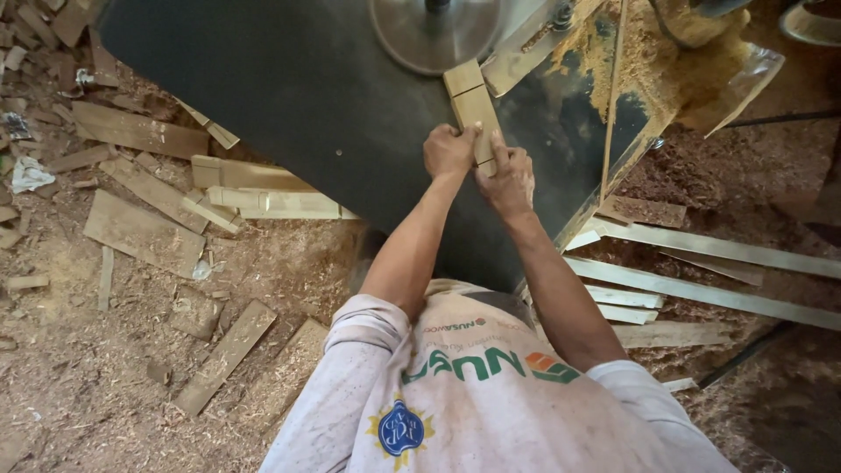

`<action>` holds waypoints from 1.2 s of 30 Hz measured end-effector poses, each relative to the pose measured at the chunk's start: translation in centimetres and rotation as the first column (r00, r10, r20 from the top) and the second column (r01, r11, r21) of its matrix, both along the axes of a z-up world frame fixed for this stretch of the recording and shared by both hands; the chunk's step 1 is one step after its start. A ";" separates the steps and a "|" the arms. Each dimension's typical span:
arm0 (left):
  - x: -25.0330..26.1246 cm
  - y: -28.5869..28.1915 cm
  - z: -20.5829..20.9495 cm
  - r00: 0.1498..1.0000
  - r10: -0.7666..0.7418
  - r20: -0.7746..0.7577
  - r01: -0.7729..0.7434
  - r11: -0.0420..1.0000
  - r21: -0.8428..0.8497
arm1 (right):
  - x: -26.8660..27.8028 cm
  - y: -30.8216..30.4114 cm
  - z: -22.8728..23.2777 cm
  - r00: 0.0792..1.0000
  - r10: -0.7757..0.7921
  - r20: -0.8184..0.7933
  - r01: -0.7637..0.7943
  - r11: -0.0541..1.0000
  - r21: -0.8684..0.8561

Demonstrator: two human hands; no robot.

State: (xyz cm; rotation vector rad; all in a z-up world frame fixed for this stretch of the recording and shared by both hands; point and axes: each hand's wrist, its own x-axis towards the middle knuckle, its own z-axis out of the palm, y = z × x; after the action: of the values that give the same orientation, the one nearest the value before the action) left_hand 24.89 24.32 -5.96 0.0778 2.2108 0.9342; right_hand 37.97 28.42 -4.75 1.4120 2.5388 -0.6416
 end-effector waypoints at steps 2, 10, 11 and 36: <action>-0.3 -0.2 0.9 1.000 0.009 0.009 -0.009 1.000 0.006 | -0.2 -0.1 0.0 1.000 0.001 -0.009 -0.001 1.000 -0.001; -1.2 0.3 0.1 0.999 0.033 0.030 -0.033 0.999 0.000 | -1.5 -0.1 1.3 1.000 0.002 -0.029 -0.002 1.000 -0.007; -1.3 0.3 0.5 0.999 0.022 0.039 -0.022 1.000 -0.009 | -1.6 -0.1 1.3 0.999 0.006 -0.032 -0.006 1.000 -0.002; -2.9 0.6 1.8 0.995 0.091 0.039 -0.093 0.993 0.069 | -3.8 0.3 2.4 1.000 0.008 -0.011 -0.008 0.999 -0.041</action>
State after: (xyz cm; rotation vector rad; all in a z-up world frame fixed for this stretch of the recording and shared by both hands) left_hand 21.97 24.90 -4.11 -0.0078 2.1637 1.0570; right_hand 34.19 28.70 -2.33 1.3883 2.5234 -0.6973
